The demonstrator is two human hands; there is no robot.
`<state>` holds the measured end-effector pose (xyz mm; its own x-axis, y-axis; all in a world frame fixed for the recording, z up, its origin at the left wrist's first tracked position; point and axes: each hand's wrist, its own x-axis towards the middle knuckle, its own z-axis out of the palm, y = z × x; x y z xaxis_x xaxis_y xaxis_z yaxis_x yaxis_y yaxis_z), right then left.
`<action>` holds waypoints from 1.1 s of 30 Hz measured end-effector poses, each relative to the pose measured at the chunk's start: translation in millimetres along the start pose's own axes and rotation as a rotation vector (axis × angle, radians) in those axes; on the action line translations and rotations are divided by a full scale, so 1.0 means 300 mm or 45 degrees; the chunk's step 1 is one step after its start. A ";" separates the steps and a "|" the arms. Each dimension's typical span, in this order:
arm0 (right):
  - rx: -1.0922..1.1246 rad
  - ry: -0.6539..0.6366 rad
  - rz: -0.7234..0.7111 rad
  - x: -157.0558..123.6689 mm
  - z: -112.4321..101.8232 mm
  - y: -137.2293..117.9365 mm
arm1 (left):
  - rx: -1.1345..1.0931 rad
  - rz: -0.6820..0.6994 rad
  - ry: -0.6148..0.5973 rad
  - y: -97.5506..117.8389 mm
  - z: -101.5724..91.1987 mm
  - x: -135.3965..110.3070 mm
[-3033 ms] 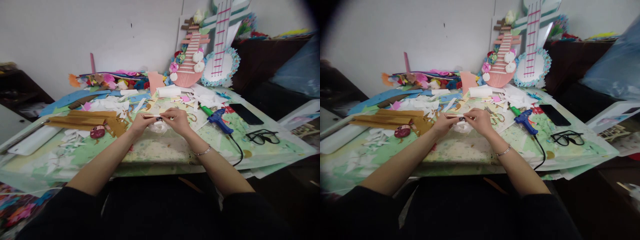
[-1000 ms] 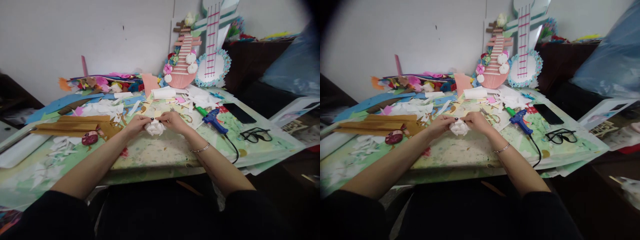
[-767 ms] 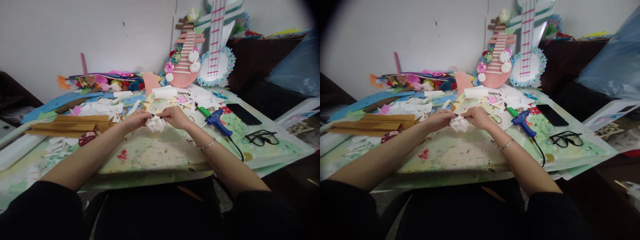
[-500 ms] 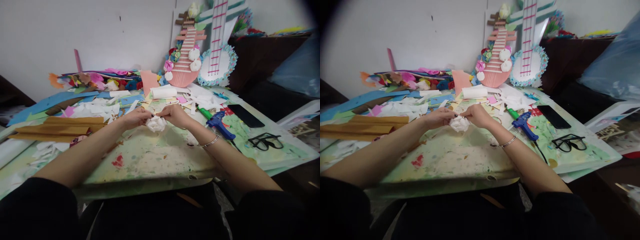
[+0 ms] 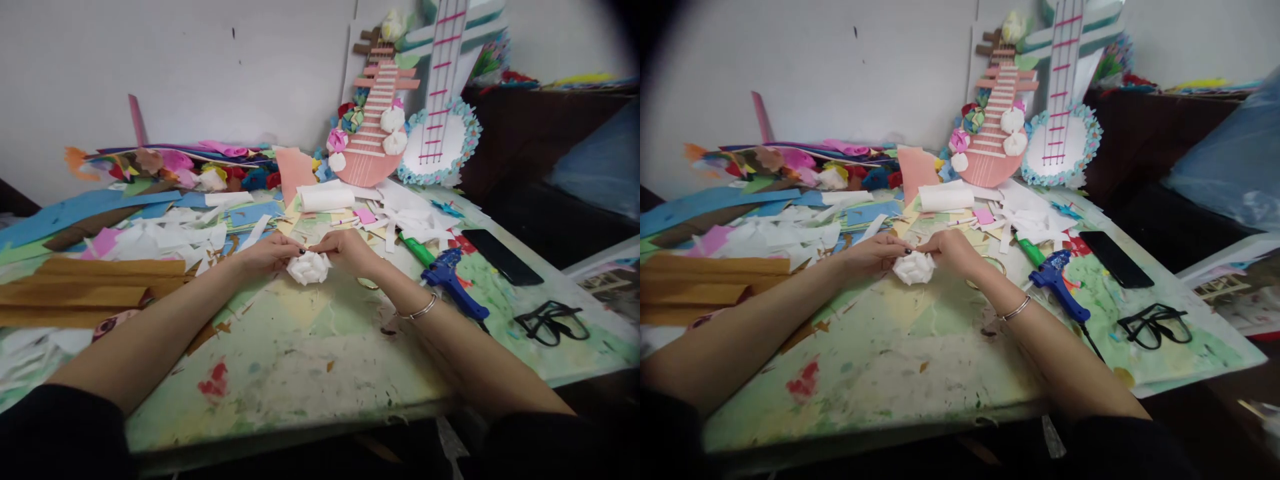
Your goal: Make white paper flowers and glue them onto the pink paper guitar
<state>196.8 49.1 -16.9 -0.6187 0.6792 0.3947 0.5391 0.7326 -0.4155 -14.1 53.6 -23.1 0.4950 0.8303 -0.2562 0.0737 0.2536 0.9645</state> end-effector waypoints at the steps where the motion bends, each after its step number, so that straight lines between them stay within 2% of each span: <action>1: 0.017 -0.001 -0.001 0.000 0.004 0.001 | -0.015 -0.007 0.006 -0.004 -0.001 -0.002; 7: 0.068 0.086 0.015 -0.034 0.032 -0.003 | -0.124 -0.038 0.059 -0.015 0.015 -0.022; 10: 0.092 0.172 -0.043 -0.062 0.028 -0.012 | -0.089 -0.047 0.076 -0.023 0.021 -0.020; 13: 0.179 0.274 -0.019 -0.078 0.014 -0.033 | -0.036 -0.020 0.059 -0.035 0.018 -0.013; 19: 0.122 0.126 -0.048 -0.084 0.023 -0.076 | 0.058 0.040 0.042 -0.032 0.015 -0.016; 25: 0.148 0.138 -0.036 -0.092 0.033 -0.081 | 0.128 0.046 0.087 -0.027 0.018 -0.023; 33: 0.220 0.196 -0.102 -0.087 0.030 -0.074 | 0.223 -0.021 0.063 -0.016 0.016 -0.029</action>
<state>195.8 14.9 -25.4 -0.5541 0.6274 0.5471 0.3779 0.7752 -0.5062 -14.4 42.8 -25.2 0.4499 0.8512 -0.2704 0.2330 0.1804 0.9556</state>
